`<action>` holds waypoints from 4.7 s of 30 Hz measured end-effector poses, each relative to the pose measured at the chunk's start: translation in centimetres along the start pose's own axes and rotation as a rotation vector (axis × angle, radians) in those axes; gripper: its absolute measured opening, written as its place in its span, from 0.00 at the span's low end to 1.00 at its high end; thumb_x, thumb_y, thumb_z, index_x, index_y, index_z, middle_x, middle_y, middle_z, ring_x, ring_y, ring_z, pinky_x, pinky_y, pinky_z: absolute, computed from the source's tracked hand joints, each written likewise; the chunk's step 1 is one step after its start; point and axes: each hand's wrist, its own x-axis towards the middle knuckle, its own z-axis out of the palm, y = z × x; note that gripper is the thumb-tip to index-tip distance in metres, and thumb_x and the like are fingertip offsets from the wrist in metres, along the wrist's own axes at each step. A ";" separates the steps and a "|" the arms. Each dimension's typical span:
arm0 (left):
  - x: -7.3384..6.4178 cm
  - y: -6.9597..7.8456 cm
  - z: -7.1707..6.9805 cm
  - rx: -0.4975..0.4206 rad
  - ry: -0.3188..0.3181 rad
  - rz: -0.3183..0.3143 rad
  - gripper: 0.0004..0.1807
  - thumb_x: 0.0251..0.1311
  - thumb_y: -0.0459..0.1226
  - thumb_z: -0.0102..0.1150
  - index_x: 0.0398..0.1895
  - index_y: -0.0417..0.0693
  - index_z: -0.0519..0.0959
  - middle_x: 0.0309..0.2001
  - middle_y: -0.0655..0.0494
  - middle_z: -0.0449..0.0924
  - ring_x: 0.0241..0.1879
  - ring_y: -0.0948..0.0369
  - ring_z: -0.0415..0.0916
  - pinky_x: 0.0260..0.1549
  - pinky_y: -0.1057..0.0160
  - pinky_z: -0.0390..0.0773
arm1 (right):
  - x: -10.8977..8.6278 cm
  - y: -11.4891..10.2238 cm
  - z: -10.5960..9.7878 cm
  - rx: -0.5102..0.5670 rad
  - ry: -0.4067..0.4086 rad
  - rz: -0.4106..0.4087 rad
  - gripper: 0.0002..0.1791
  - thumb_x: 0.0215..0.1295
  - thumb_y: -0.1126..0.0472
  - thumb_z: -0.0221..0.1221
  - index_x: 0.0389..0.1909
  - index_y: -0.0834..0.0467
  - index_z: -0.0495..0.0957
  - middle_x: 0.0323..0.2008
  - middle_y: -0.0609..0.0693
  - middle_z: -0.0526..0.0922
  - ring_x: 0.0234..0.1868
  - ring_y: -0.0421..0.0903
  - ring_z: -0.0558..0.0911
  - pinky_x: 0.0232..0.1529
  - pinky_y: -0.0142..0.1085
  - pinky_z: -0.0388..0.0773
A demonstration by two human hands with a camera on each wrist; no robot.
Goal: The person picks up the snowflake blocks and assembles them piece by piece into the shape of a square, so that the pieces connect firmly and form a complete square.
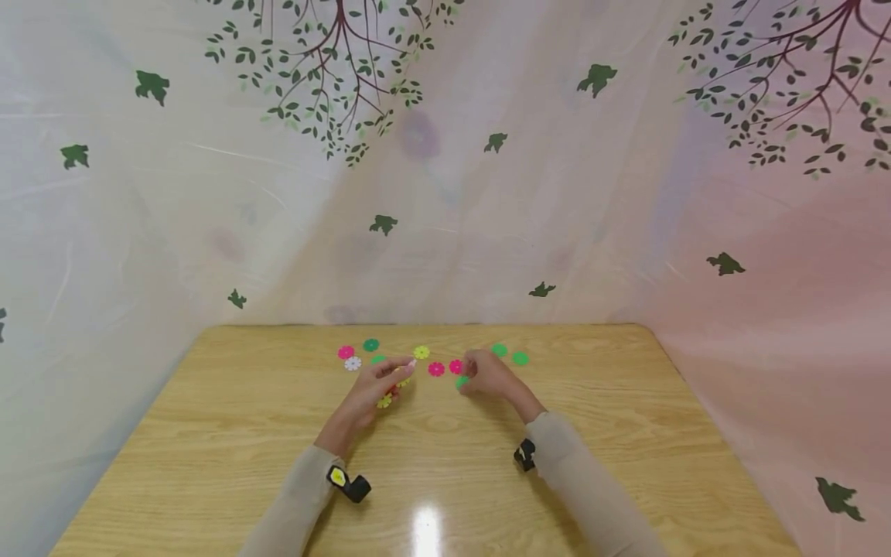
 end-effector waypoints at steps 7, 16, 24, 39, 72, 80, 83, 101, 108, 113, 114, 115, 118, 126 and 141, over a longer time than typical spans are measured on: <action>0.0 0.0 0.1 0.004 0.009 0.015 0.18 0.66 0.39 0.67 0.56 0.40 0.82 0.40 0.62 0.79 0.28 0.65 0.67 0.25 0.71 0.71 | 0.2 -1.0 0.4 0.181 0.040 -0.099 0.08 0.63 0.71 0.67 0.39 0.68 0.78 0.31 0.54 0.80 0.31 0.43 0.77 0.30 0.35 0.78; 0.0 0.2 0.0 0.000 0.025 0.029 0.17 0.65 0.38 0.68 0.54 0.40 0.83 0.44 0.60 0.82 0.33 0.63 0.69 0.24 0.71 0.71 | 0.8 -3.8 1.0 0.362 0.163 -0.169 0.16 0.65 0.67 0.67 0.51 0.71 0.80 0.37 0.67 0.86 0.31 0.56 0.85 0.32 0.42 0.84; 0.0 0.3 0.0 -0.017 0.036 0.029 0.18 0.66 0.38 0.66 0.55 0.39 0.84 0.44 0.60 0.82 0.27 0.65 0.66 0.22 0.71 0.70 | 1.4 -4.8 1.9 0.408 0.247 -0.183 0.13 0.68 0.63 0.66 0.51 0.63 0.85 0.36 0.62 0.88 0.34 0.50 0.87 0.42 0.53 0.86; 0.0 0.2 -0.1 -0.011 0.049 0.053 0.18 0.67 0.38 0.65 0.56 0.38 0.83 0.45 0.59 0.82 0.24 0.67 0.64 0.24 0.72 0.71 | 1.7 -5.4 3.3 0.459 0.200 -0.208 0.15 0.74 0.65 0.59 0.56 0.67 0.82 0.41 0.72 0.85 0.31 0.51 0.84 0.38 0.49 0.84; 0.2 0.2 0.5 -0.044 0.022 0.114 0.19 0.69 0.35 0.63 0.58 0.32 0.81 0.37 0.62 0.82 0.22 0.68 0.67 0.23 0.72 0.71 | 1.4 -6.5 3.8 0.580 0.400 -0.181 0.10 0.66 0.66 0.67 0.43 0.69 0.86 0.36 0.69 0.87 0.29 0.53 0.87 0.30 0.30 0.84; -0.1 0.5 0.6 -0.027 0.019 0.122 0.19 0.69 0.35 0.62 0.58 0.31 0.81 0.36 0.62 0.83 0.21 0.68 0.66 0.22 0.72 0.72 | 1.2 -6.6 3.6 0.594 0.367 -0.184 0.11 0.67 0.67 0.66 0.45 0.71 0.85 0.37 0.70 0.86 0.27 0.41 0.85 0.33 0.35 0.86; -0.1 0.5 0.6 -0.021 0.030 0.121 0.18 0.69 0.35 0.62 0.56 0.31 0.82 0.36 0.62 0.83 0.20 0.68 0.66 0.22 0.72 0.71 | 1.2 -6.6 3.7 0.603 0.370 -0.191 0.11 0.66 0.68 0.66 0.44 0.71 0.85 0.36 0.71 0.86 0.28 0.44 0.86 0.33 0.37 0.86; 0.0 0.7 0.1 0.040 -0.002 0.157 0.18 0.69 0.36 0.63 0.56 0.32 0.82 0.47 0.51 0.85 0.24 0.69 0.68 0.20 0.73 0.69 | 1.8 -6.0 3.9 0.580 0.315 -0.228 0.12 0.68 0.66 0.65 0.46 0.71 0.85 0.34 0.66 0.88 0.29 0.51 0.86 0.34 0.42 0.86; 0.1 0.5 0.0 0.062 -0.090 0.087 0.22 0.74 0.41 0.57 0.67 0.43 0.75 0.49 0.47 0.82 0.25 0.67 0.68 0.23 0.72 0.71 | 1.9 -5.8 3.8 0.533 0.261 -0.201 0.14 0.72 0.68 0.60 0.52 0.73 0.82 0.36 0.70 0.86 0.30 0.45 0.82 0.31 0.36 0.81; 0.0 0.3 0.1 0.061 -0.121 0.058 0.22 0.77 0.43 0.51 0.70 0.49 0.71 0.52 0.41 0.80 0.27 0.66 0.67 0.22 0.71 0.71 | 1.9 -5.6 3.4 0.445 0.194 -0.198 0.16 0.72 0.71 0.58 0.57 0.71 0.79 0.39 0.68 0.85 0.34 0.56 0.84 0.34 0.41 0.84; 0.0 0.3 0.1 0.060 -0.128 0.051 0.22 0.78 0.43 0.50 0.70 0.49 0.70 0.52 0.41 0.79 0.27 0.65 0.67 0.22 0.71 0.71 | 1.9 -5.5 3.3 0.425 0.187 -0.202 0.16 0.72 0.71 0.57 0.58 0.71 0.79 0.40 0.68 0.85 0.36 0.60 0.84 0.36 0.44 0.85; 0.0 0.2 0.1 0.054 -0.134 0.044 0.21 0.78 0.43 0.49 0.70 0.50 0.69 0.51 0.41 0.78 0.26 0.65 0.66 0.22 0.71 0.71 | 2.0 -5.5 3.1 0.400 0.184 -0.206 0.17 0.73 0.71 0.57 0.59 0.71 0.78 0.40 0.68 0.85 0.37 0.62 0.84 0.37 0.45 0.85; 0.1 0.1 0.1 0.039 -0.152 0.026 0.19 0.79 0.42 0.45 0.68 0.49 0.66 0.48 0.45 0.76 0.25 0.64 0.67 0.22 0.70 0.71 | 2.3 -5.3 2.6 0.317 0.183 -0.202 0.16 0.73 0.70 0.58 0.58 0.72 0.78 0.41 0.69 0.85 0.39 0.65 0.84 0.36 0.43 0.84; 0.0 -0.4 0.2 0.036 -0.164 -0.022 0.19 0.79 0.43 0.42 0.67 0.51 0.59 0.46 0.51 0.71 0.27 0.63 0.69 0.25 0.68 0.75 | 3.2 -4.4 1.3 0.070 0.082 -0.113 0.11 0.68 0.67 0.62 0.49 0.66 0.85 0.36 0.60 0.87 0.32 0.46 0.82 0.26 0.32 0.78; 0.0 -0.4 0.1 0.027 -0.167 -0.049 0.18 0.81 0.46 0.35 0.66 0.53 0.60 0.35 0.55 0.69 0.22 0.63 0.66 0.21 0.68 0.71 | 4.3 -3.8 2.3 -0.171 0.011 -0.005 0.08 0.57 0.70 0.71 0.38 0.64 0.86 0.33 0.54 0.85 0.29 0.42 0.76 0.29 0.30 0.72</action>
